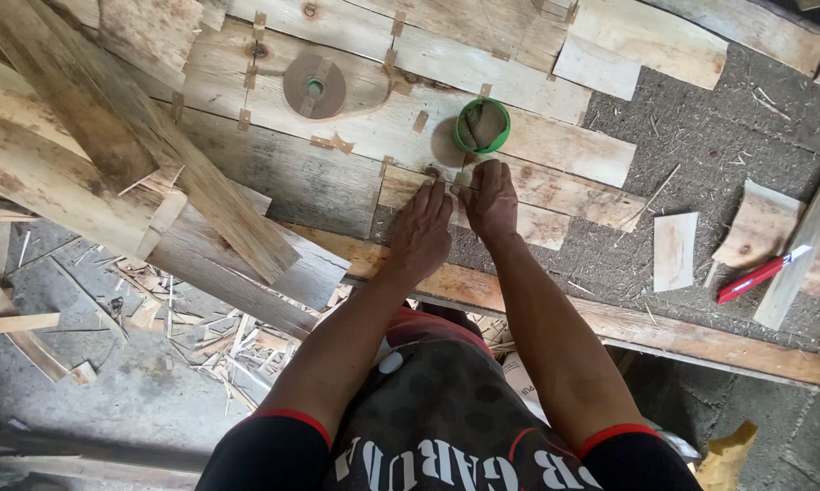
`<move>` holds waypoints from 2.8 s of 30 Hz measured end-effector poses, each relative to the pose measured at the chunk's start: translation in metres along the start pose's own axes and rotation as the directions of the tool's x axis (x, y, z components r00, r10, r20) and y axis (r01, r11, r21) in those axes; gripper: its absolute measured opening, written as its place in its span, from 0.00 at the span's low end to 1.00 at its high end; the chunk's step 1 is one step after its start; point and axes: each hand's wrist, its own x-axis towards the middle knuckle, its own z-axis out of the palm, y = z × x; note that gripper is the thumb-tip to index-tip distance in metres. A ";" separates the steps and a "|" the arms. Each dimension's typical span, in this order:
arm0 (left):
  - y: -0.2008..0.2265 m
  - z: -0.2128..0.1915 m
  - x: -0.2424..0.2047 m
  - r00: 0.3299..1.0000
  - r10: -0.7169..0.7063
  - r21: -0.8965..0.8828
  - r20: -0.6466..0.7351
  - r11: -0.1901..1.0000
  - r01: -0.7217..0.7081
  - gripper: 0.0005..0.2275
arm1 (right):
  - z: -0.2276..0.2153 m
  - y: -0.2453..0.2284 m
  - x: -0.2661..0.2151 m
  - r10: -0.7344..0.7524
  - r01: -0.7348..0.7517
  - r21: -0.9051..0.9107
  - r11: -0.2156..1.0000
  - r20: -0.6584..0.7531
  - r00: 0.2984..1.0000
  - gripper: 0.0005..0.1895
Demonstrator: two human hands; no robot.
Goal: Applying adhesive and joining small wood pieces to form a larger pattern.
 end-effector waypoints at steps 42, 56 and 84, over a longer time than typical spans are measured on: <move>0.016 0.033 -0.009 0.913 0.014 0.098 -0.407 0.995 0.028 0.22 | -0.153 0.211 -0.189 0.288 -0.382 -0.171 0.908 -0.407 0.867 0.14; 0.064 0.052 -0.170 0.922 -0.257 -0.520 -0.290 0.851 0.073 0.12 | -0.198 0.319 -0.179 0.400 -0.466 -0.407 0.785 -0.240 0.884 0.46; 0.093 0.070 -0.161 0.935 -0.263 -0.784 0.237 0.517 0.344 0.25 | -0.255 0.300 -0.174 0.648 -0.606 0.232 0.761 -0.327 0.688 0.09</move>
